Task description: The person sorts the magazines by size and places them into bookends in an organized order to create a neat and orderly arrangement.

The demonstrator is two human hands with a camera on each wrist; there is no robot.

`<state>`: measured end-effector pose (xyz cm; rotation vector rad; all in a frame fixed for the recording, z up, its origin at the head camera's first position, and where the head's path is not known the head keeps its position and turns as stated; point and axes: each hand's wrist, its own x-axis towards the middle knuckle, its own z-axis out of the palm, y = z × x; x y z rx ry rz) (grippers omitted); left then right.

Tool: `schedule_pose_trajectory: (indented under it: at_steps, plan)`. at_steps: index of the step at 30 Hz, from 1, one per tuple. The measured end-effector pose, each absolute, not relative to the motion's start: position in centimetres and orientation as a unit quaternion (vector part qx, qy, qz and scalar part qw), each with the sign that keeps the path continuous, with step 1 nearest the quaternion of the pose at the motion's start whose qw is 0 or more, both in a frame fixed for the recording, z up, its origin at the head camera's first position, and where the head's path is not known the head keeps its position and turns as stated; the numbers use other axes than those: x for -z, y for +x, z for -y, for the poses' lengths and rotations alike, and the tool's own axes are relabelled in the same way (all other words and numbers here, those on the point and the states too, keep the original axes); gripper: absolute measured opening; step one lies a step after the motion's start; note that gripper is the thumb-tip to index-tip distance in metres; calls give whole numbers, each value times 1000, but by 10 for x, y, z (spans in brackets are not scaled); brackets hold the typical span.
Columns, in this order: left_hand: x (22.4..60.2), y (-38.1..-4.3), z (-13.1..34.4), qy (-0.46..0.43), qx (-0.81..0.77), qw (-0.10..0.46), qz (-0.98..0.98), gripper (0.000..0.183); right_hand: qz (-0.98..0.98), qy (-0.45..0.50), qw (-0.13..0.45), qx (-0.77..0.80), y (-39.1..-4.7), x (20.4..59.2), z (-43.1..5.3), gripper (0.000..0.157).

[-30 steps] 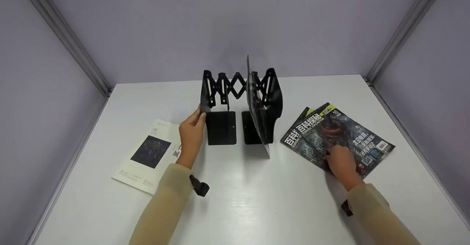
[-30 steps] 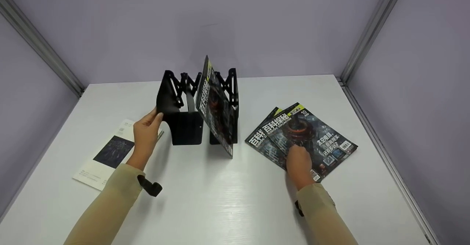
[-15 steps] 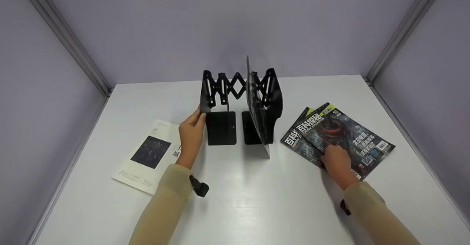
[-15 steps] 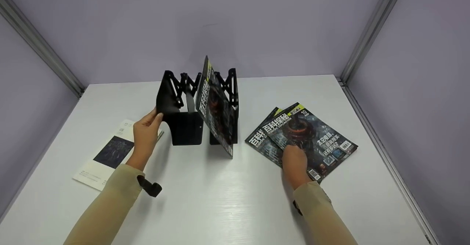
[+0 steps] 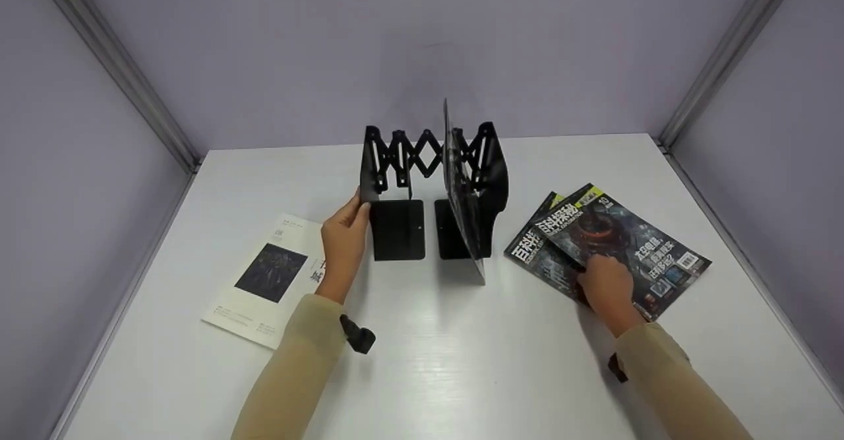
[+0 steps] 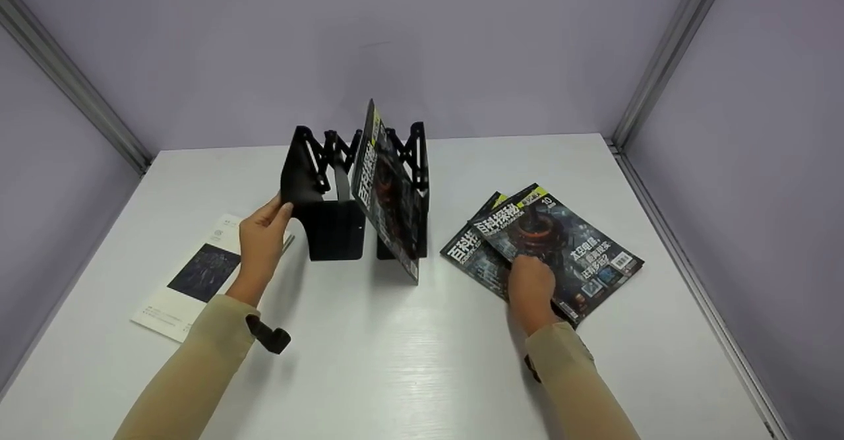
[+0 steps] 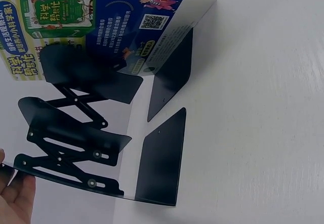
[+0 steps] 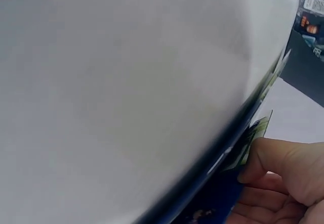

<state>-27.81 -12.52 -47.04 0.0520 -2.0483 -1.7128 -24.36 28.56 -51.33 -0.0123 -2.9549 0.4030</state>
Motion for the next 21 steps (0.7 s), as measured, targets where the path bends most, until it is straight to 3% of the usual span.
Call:
schedule_pose_trajectory:
  at_steps: [8,16,21]
  plan:
    - [470,-277,126,19,615,244,749,33,981,-22,123,-150,-243,514,-299,14]
    - [472,-279,126,22,620,243,746,32,978,-51,124,-156,-242,512,-304,21]
    - [471,-278,125,17,628,237,741,33,969,-42,165,-178,-239,511,-306,21]
